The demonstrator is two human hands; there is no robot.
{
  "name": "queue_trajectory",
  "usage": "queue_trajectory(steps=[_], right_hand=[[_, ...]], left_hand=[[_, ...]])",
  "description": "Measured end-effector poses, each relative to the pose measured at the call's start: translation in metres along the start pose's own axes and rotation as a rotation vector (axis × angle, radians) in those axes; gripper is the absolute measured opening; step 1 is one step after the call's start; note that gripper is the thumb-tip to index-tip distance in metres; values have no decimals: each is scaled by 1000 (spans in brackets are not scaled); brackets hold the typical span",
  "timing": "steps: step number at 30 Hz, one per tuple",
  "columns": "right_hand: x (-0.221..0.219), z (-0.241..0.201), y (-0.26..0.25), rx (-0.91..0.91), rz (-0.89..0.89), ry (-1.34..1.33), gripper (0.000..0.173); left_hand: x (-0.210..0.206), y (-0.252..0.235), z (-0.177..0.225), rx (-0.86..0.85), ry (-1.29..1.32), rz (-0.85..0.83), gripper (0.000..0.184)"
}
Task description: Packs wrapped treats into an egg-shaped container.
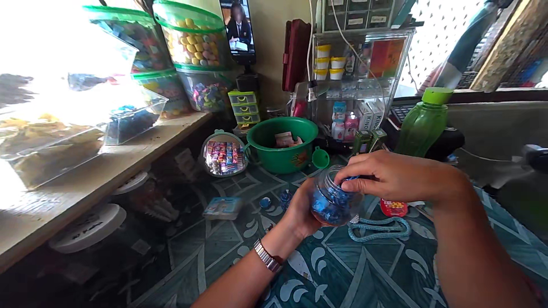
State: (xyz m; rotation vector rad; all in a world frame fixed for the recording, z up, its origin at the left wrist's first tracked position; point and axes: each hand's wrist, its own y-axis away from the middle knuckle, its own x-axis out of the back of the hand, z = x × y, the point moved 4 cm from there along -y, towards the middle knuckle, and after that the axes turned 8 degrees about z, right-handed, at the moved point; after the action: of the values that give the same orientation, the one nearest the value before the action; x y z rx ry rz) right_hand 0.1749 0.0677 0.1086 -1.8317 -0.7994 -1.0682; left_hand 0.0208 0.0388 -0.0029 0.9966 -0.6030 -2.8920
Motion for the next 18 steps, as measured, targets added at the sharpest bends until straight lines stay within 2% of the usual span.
queue_trajectory(steps=[6,8,12,15,18], right_hand=[[-1,-9,3,-76,-93,64,33],[2,-9,3,-75,-26,43,32],[17,-6,1,14,276,-75,19],[22,-5,4,36,258,-152,27],[19,-9,6,110,242,-96,30]], left_hand=[[0,-2,-1,-7,-14,19,56],[1,-1,-1,0,-11,16,58],[1,-1,2,-29,29,-13,60],[-1,-1,2,-76,23,-48,62],[-1,0,2,-110,35,-59,60]])
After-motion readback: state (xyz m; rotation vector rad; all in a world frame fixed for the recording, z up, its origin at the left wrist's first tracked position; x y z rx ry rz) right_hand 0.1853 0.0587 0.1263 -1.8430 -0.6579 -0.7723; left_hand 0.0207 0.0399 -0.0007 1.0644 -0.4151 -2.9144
